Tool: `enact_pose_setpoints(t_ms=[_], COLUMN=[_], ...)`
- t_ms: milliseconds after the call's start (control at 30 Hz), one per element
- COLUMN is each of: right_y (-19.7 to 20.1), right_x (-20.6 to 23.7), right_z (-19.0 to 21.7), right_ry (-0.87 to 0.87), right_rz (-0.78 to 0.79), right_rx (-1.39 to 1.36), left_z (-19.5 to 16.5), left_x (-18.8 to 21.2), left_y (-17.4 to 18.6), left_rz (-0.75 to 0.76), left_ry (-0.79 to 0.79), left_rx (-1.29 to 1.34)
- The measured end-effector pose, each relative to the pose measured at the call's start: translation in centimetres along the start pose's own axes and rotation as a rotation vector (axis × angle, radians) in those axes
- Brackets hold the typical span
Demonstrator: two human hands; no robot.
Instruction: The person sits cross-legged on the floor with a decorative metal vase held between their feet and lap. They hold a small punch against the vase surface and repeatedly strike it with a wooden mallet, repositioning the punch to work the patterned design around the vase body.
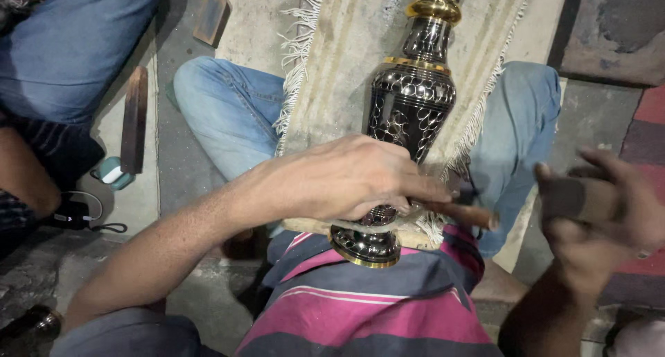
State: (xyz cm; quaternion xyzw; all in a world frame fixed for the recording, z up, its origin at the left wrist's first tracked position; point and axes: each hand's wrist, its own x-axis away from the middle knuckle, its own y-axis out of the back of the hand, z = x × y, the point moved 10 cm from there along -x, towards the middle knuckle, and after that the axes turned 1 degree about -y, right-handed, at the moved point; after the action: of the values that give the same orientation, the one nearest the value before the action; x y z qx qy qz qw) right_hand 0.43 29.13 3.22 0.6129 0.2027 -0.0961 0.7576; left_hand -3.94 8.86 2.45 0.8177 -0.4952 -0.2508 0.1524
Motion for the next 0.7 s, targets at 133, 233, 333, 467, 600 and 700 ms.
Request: enact_pose_setpoints(t_ms=[133,233,333,467,600,700], right_y=[-0.4,-1.1,-0.3,0.5,-0.4,-2.1], right_x=[5.1,7.1,7.2,6.0,6.8,8.1], right_z=[-4.6,-5.9,-5.5,-3.2,-3.7,-4.9], right_ry=[-0.307,-0.461,-0.442,-0.1,-0.134,-0.293], right_rz=[-0.115,-0.133,-0.105,-0.057,-0.063,-0.008], right_rx=[-0.568,-0.824,-0.748,-0.136,-0.188,-0.288], left_z=[0.6,-0.5,-1.6,-1.7,-2.4,-1.6], left_x=[0.2,-0.3,-0.6,-0.6,-1.1,-1.4], left_y=[-0.7,0.2,1.0,0.4,1.8,2.0], left_rz=[0.171,0.107,0.123,0.28,0.229,0.197], left_ry=[0.081,0.003,-0.071,0.027,-0.048,-0.007], left_rx=[-0.072,-0.017,0.041,0.043,0.145,0.174])
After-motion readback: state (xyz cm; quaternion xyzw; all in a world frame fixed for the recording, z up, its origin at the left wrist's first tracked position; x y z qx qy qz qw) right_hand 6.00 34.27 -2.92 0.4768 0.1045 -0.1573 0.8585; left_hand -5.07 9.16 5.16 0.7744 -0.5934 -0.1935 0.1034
